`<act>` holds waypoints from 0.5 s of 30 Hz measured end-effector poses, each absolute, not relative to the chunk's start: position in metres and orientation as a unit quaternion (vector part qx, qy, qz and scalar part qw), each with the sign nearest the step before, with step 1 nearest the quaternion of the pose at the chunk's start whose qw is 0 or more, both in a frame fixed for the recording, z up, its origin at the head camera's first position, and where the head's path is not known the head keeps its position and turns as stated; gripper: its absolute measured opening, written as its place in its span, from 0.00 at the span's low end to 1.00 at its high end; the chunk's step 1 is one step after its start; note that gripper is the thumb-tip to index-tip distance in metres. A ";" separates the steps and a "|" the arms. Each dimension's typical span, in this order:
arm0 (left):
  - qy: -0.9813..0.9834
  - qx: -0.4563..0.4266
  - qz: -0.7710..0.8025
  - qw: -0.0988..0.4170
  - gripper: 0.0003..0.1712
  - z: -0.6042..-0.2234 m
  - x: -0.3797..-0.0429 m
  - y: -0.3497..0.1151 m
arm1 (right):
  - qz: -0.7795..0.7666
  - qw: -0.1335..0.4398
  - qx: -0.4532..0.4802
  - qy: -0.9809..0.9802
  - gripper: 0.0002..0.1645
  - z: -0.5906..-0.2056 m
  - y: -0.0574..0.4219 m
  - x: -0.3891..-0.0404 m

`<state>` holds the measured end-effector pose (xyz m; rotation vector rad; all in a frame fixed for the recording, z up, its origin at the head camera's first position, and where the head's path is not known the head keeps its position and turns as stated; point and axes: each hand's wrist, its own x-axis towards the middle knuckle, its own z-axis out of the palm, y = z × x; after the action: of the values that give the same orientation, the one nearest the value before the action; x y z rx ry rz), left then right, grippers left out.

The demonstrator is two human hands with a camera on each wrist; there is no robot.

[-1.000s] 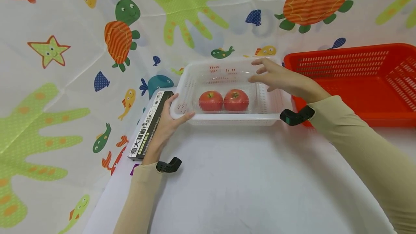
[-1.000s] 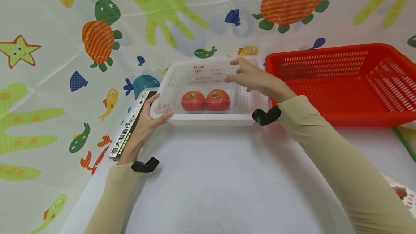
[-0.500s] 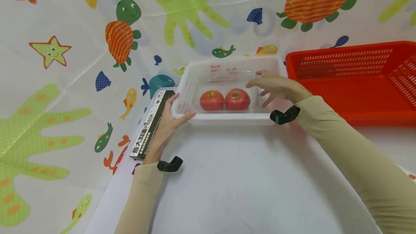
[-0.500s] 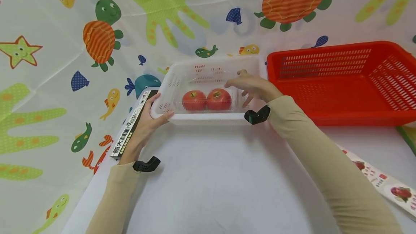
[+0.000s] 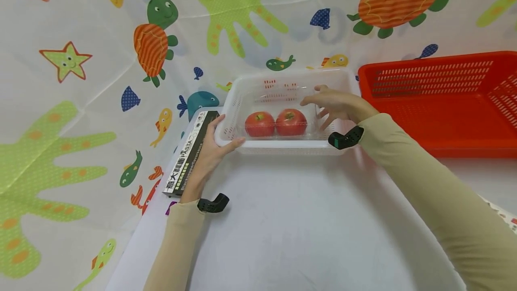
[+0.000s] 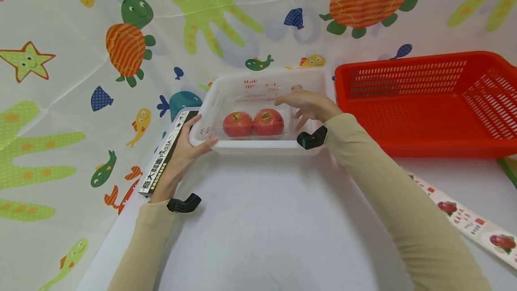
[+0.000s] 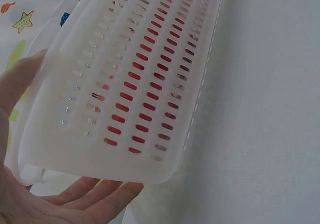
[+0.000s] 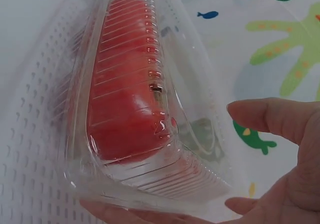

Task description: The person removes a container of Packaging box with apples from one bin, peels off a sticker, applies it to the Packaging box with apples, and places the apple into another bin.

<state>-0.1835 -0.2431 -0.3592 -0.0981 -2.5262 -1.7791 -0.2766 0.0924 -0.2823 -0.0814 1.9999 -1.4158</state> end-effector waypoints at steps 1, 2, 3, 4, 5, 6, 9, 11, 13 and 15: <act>-0.817 -0.032 -0.576 0.025 0.55 -0.359 -0.184 -0.243 | -0.546 0.340 -0.028 0.765 0.57 -0.282 0.092 -0.278; -0.816 -0.033 -0.577 0.026 0.55 -0.360 -0.184 -0.243 | -0.549 0.342 -0.023 0.762 0.58 -0.282 0.091 -0.279; -0.815 -0.033 -0.578 0.026 0.55 -0.360 -0.184 -0.243 | -0.553 0.344 -0.017 0.759 0.58 -0.283 0.091 -0.280; -0.814 -0.033 -0.579 0.026 0.55 -0.361 -0.185 -0.243 | -0.556 0.345 -0.011 0.756 0.59 -0.283 0.091 -0.282; -0.813 -0.034 -0.580 0.026 0.55 -0.361 -0.185 -0.243 | -0.559 0.346 -0.004 0.754 0.59 -0.284 0.092 -0.283; -0.813 -0.034 -0.580 0.026 0.55 -0.362 -0.186 -0.243 | -0.561 0.348 0.003 0.751 0.59 -0.285 0.092 -0.284; -0.813 -0.034 -0.581 0.024 0.55 -0.364 -0.186 -0.242 | -0.562 0.353 0.020 0.748 0.55 -0.289 0.093 -0.287; -0.813 -0.033 -0.580 0.023 0.55 -0.364 -0.186 -0.242 | -0.565 0.361 0.032 0.741 0.53 -0.292 0.094 -0.290; -0.814 -0.033 -0.580 0.022 0.55 -0.364 -0.186 -0.241 | -0.566 0.369 0.044 0.736 0.52 -0.295 0.095 -0.292; -0.815 -0.033 -0.578 0.023 0.55 -0.364 -0.186 -0.241 | -0.568 0.373 0.049 0.732 0.52 -0.296 0.095 -0.293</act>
<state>-0.1855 -0.2406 -0.3636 -0.1013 -2.5239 -1.7903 -0.2927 0.0953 -0.2959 0.1267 1.8752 -1.4538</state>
